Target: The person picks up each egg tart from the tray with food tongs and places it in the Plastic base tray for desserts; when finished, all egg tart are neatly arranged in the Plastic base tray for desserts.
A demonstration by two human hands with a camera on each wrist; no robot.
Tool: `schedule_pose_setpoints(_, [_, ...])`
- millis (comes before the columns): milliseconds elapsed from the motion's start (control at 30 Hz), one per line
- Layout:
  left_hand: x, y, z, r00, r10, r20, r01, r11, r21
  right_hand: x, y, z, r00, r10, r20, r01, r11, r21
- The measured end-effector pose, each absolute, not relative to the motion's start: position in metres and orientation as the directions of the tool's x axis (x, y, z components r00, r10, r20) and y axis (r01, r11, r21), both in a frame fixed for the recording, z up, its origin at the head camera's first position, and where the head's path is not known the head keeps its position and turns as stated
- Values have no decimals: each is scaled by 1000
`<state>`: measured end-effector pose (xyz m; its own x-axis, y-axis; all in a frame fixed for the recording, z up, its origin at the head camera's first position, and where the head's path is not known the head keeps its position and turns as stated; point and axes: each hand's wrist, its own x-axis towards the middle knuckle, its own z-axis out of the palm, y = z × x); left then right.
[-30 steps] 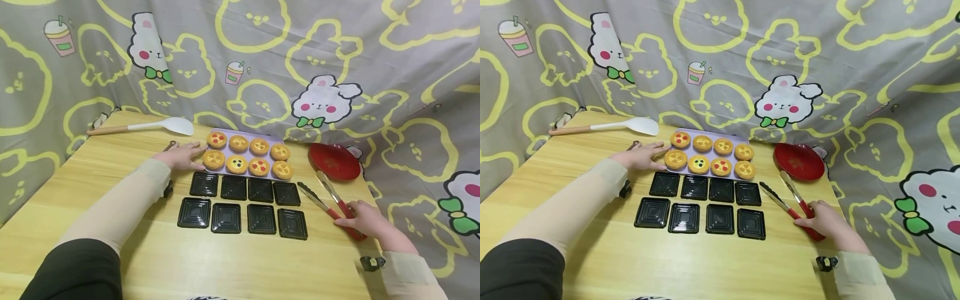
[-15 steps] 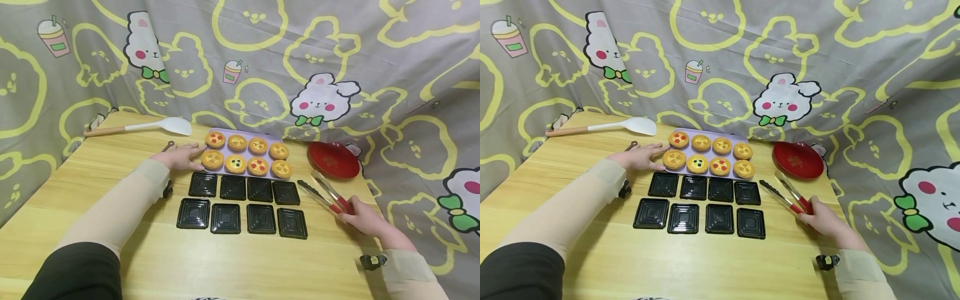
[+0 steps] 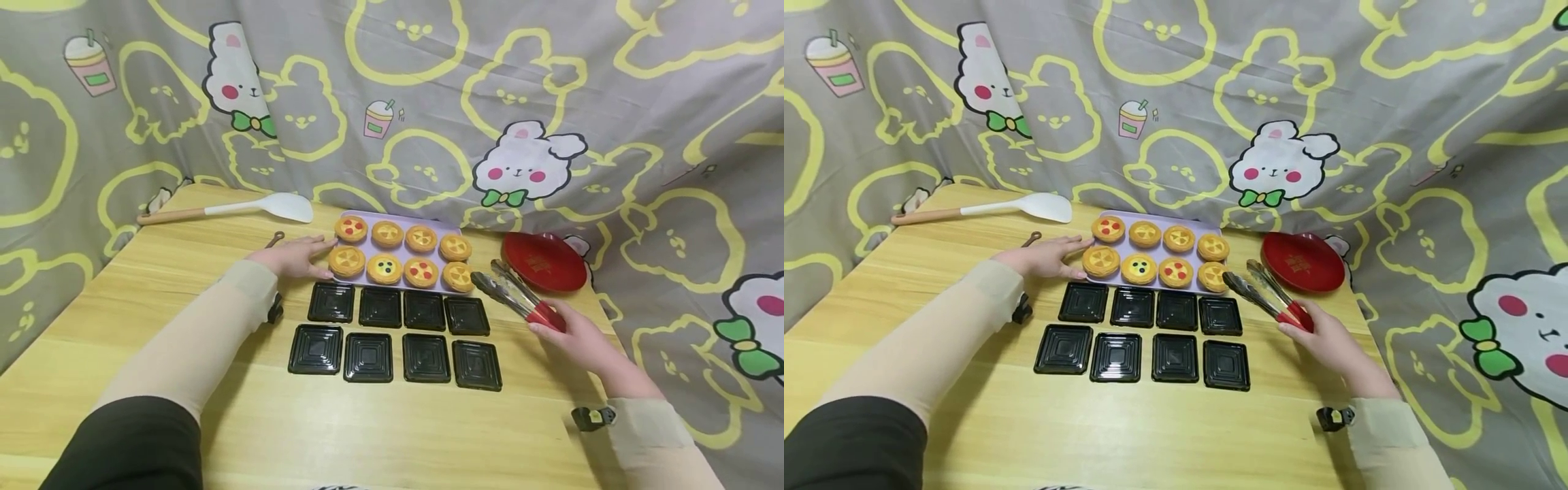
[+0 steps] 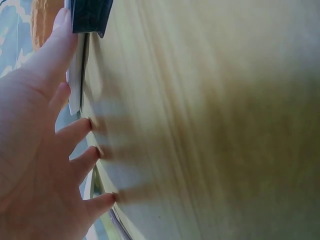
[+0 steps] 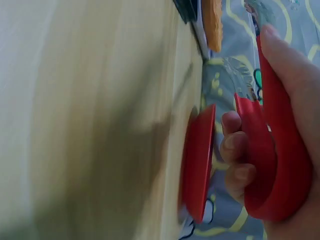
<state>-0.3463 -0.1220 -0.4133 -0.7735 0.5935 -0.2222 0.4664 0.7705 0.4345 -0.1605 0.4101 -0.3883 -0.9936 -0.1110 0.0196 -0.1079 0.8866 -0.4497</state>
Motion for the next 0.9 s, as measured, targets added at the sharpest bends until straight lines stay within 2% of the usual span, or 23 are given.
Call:
schedule_pose_setpoints(267, [-350,-125,-419,-775,591,-224,471,776,419,-181,392,-389,-987,-160,28,-160,927,-341])
schedule_pose_setpoints(900, [-351,-125,-423,-774,594,-217,472,771,426,-191,382,-388,-990,-138,43,-144,960,-239])
